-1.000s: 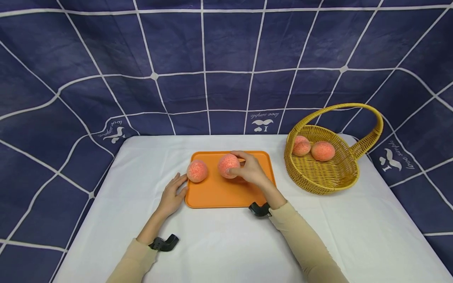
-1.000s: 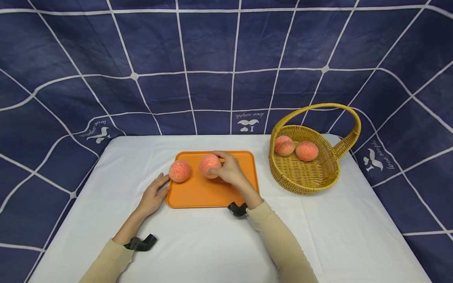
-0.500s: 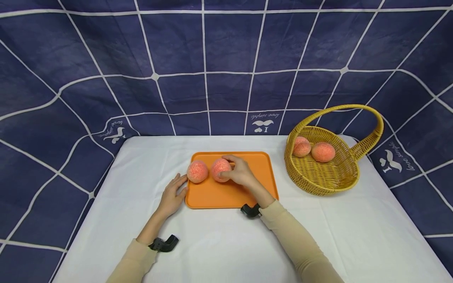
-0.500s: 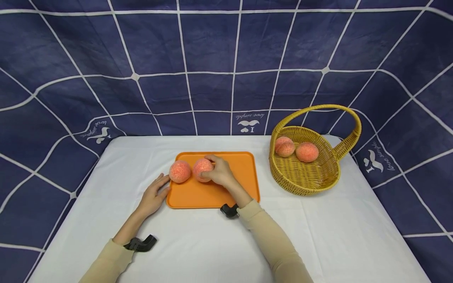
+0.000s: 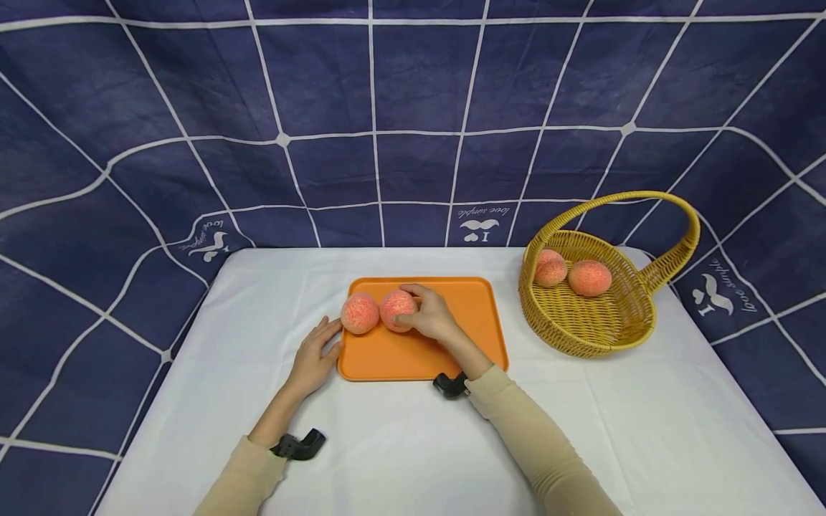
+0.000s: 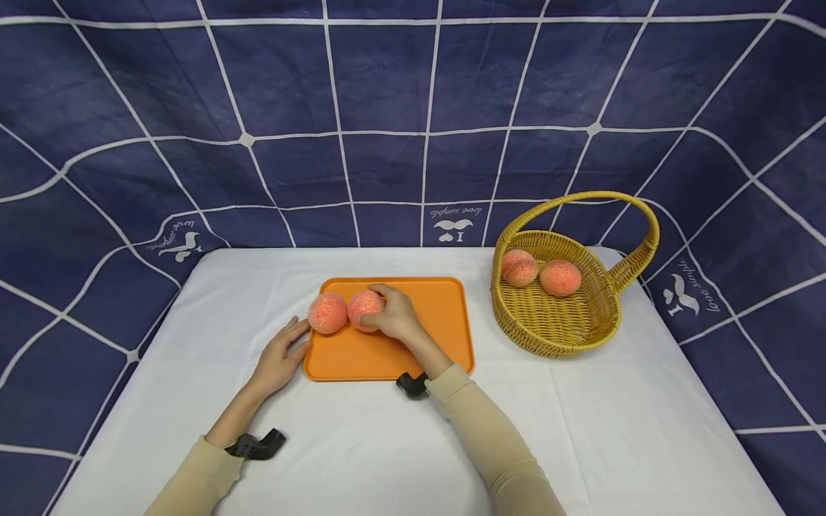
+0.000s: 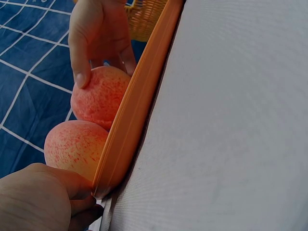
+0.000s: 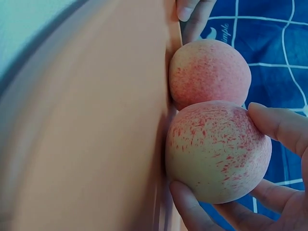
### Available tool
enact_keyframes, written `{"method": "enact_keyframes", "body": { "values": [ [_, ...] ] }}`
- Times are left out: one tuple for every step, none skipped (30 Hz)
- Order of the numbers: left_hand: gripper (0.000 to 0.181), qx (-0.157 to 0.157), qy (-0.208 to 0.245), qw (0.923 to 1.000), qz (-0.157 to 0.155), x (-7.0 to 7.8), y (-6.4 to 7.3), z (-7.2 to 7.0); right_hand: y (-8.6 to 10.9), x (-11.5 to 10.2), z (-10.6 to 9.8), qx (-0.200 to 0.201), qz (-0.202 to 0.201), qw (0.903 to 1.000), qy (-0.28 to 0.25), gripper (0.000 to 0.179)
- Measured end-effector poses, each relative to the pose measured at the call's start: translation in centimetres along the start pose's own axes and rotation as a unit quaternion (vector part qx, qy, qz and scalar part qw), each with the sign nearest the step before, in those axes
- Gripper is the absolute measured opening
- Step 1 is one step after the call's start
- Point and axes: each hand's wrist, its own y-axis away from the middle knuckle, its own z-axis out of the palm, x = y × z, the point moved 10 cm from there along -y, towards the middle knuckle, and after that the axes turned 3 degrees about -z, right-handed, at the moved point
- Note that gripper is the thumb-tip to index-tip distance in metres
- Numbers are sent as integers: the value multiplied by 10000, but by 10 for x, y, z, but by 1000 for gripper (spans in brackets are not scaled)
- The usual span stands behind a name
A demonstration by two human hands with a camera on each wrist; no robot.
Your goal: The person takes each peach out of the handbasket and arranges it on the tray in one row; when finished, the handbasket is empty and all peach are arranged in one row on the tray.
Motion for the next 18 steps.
{"method": "enact_keyframes", "body": {
  "values": [
    [47, -1, -5, 10000, -7, 0, 0, 0, 0, 0, 0, 4, 4, 10000, 17, 68],
    [47, 0, -10, 10000, -13, 0, 0, 0, 0, 0, 0, 9, 9, 10000, 33, 68],
    [47, 2, -19, 10000, -20, 0, 0, 0, 0, 0, 1, 12, 8, 10000, 59, 68],
    [47, 6, -18, 10000, -17, 0, 0, 0, 0, 1, 1, 19, 13, 10000, 67, 68],
    [47, 7, -18, 10000, -16, 0, 0, 0, 0, 1, 1, 28, 15, 10000, 72, 68],
    [47, 10, -18, 10000, -10, 0, 0, 0, 0, 1, 1, 34, 15, 10000, 73, 68],
    [47, 13, -13, 10000, -1, 0, 0, 0, 0, 1, 1, 40, 11, 10000, 75, 68],
    [47, 12, -11, 10000, 6, 0, 0, 0, 0, 1, 1, 43, -3, 10000, 75, 68],
    [46, 14, -9, 10000, 14, 0, 0, 0, 0, 1, 1, 39, -17, 10000, 75, 69],
    [46, 17, -6, 10000, 25, 0, 0, 0, 0, 1, 1, 33, -21, 10000, 73, 69],
    [46, 14, -4, 10000, 30, 0, 0, 0, 1, 1, 2, 21, -27, 10000, 79, 70],
    [46, 18, -3, 10000, 31, 0, 0, 0, 0, 2, 2, 2, -36, 10000, 90, 71],
    [47, 22, 2, 10000, 31, 1, 0, 0, 1, 2, 2, -14, -45, 9999, 94, 71],
    [47, 26, 7, 10000, 30, 1, 1, 0, 1, 3, 2, -29, -46, 9999, 84, 72],
    [47, 31, -4, 10000, 44, 1, 1, 0, 1, 3, 2, -41, -51, 10000, 65, 73],
    [47, 37, 2, 10000, 47, 1, 1, -1, 1, 3, 2, -51, -54, 10000, 39, 74],
    [47, 41, -5, 10000, 46, 1, 1, -1, 1, 3, 2, -59, -61, 10000, 9, 75],
    [47, 49, -9, 10000, 44, 1, 1, -1, 2, 3, 2, -65, -58, 10000, -46, 75]
  ]
}}
